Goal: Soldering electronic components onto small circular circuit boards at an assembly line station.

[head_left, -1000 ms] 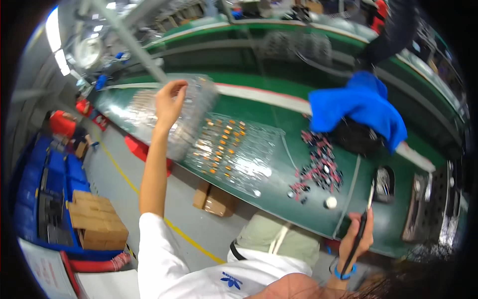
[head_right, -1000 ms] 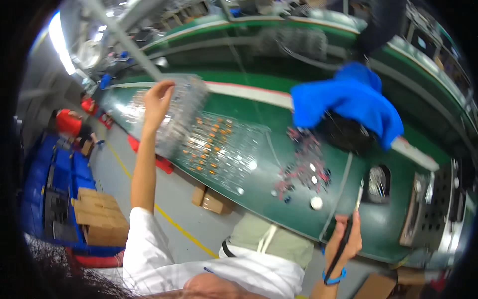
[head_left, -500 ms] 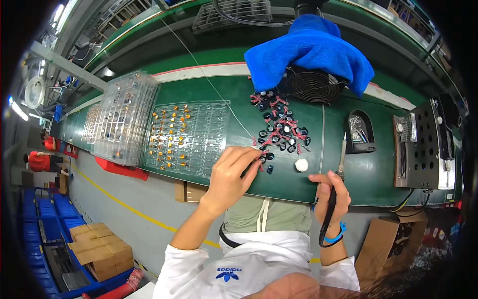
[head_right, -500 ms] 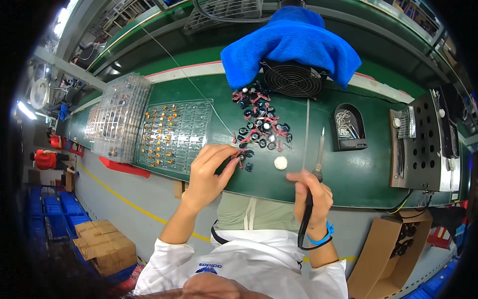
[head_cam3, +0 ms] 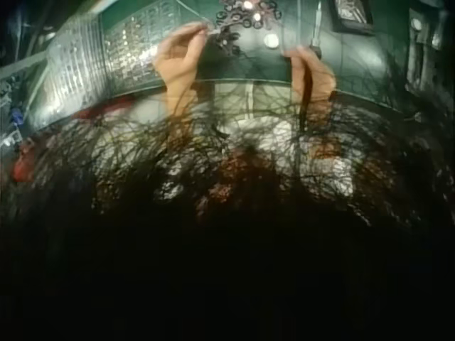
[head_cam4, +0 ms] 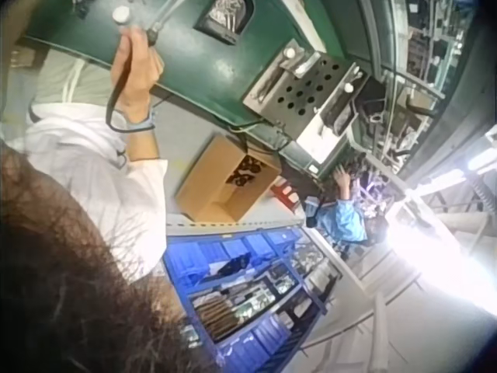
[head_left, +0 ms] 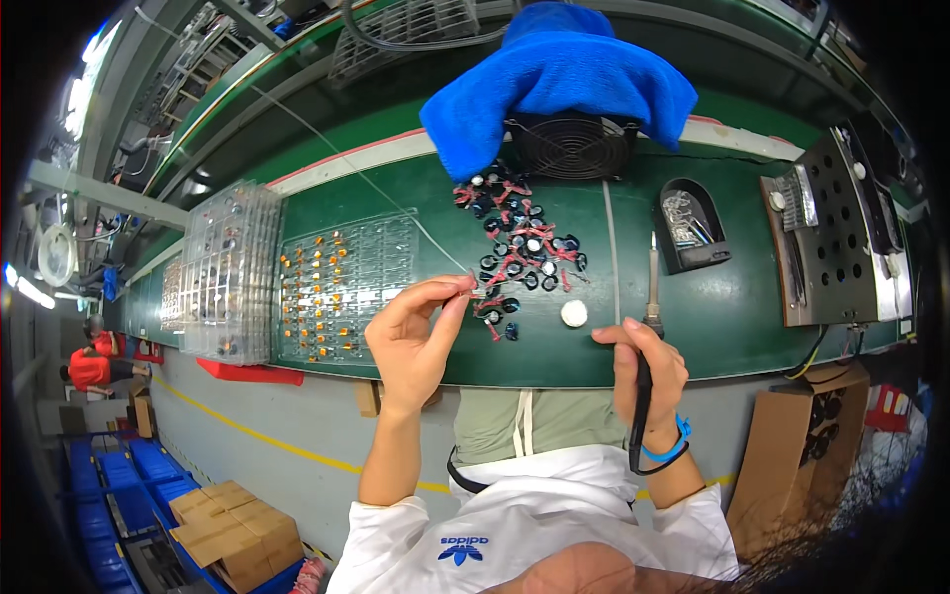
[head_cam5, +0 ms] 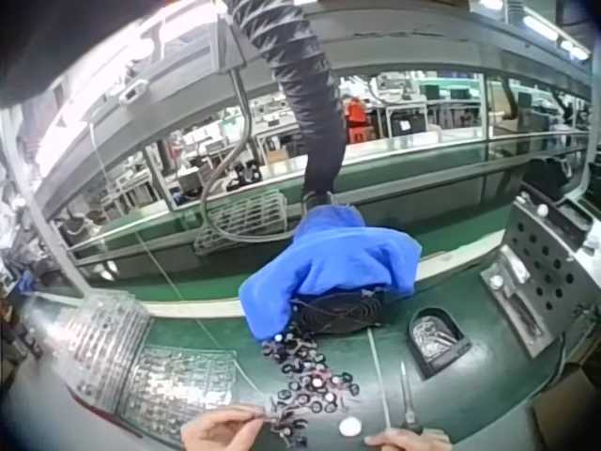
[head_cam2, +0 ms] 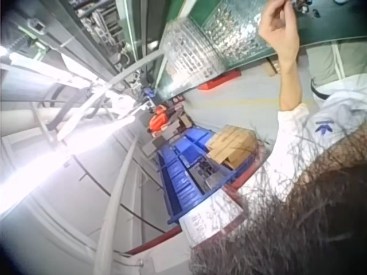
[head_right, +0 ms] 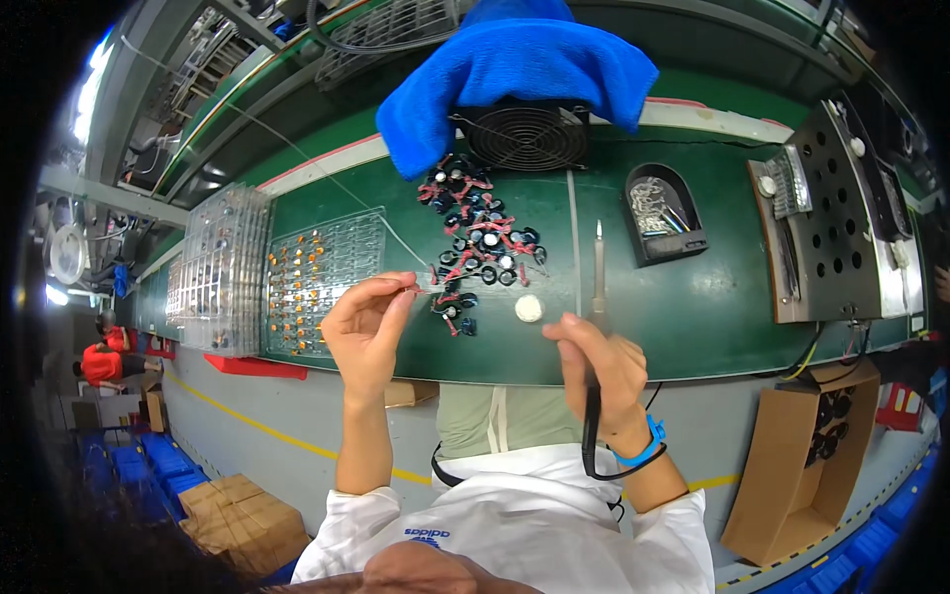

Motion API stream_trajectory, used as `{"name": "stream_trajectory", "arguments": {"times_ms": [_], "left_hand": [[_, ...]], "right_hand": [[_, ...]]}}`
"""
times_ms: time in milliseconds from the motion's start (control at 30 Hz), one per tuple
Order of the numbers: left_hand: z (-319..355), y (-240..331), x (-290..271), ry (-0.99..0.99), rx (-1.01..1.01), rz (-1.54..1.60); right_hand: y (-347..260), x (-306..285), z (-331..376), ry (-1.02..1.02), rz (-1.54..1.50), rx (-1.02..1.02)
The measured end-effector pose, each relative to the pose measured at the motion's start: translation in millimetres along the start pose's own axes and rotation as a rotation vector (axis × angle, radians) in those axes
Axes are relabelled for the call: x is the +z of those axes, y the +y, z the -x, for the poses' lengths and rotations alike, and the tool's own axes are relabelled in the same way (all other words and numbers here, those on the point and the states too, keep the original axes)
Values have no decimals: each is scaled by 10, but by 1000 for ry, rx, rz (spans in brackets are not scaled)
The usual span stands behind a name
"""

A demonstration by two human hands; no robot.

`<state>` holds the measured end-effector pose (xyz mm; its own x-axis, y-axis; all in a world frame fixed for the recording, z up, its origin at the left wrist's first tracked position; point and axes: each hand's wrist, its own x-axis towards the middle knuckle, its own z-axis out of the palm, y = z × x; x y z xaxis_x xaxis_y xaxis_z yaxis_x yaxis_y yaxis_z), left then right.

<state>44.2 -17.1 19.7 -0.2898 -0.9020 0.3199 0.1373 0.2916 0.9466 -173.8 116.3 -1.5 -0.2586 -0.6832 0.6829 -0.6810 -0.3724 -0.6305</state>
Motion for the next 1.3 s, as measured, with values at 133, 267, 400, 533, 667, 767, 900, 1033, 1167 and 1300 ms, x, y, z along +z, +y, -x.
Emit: {"name": "stream_trajectory", "arguments": {"times_ms": [133,267,400,533,667,767,900,1033,1167,1300], "left_hand": [[-18,174,115,-173,429,-543],[12,68,486,-244,558,-583],[114,-17,602,-352,568,-613],[225,-4,556,-396,406,-516],[125,-3,545,-290,423,-475],[132,17,463,-360,462,-609],[283,-59,392,-351,570,-605],[328,-64,342,-409,593,-612],[209,210,-81,-261,517,-719],[-290,220,-963,-45,379,-1025]], "right_hand": [[51,105,128,68,-69,-56],[4,-2,135,-17,-36,12],[39,10,132,-13,-16,-8],[78,23,152,-50,-8,-29],[55,31,126,-91,40,-22],[4,80,-3,-144,29,-79],[16,100,75,-186,131,-132],[17,96,53,-127,280,-280],[-18,40,70,-210,250,-251],[-3,87,54,-120,81,-152]]}}
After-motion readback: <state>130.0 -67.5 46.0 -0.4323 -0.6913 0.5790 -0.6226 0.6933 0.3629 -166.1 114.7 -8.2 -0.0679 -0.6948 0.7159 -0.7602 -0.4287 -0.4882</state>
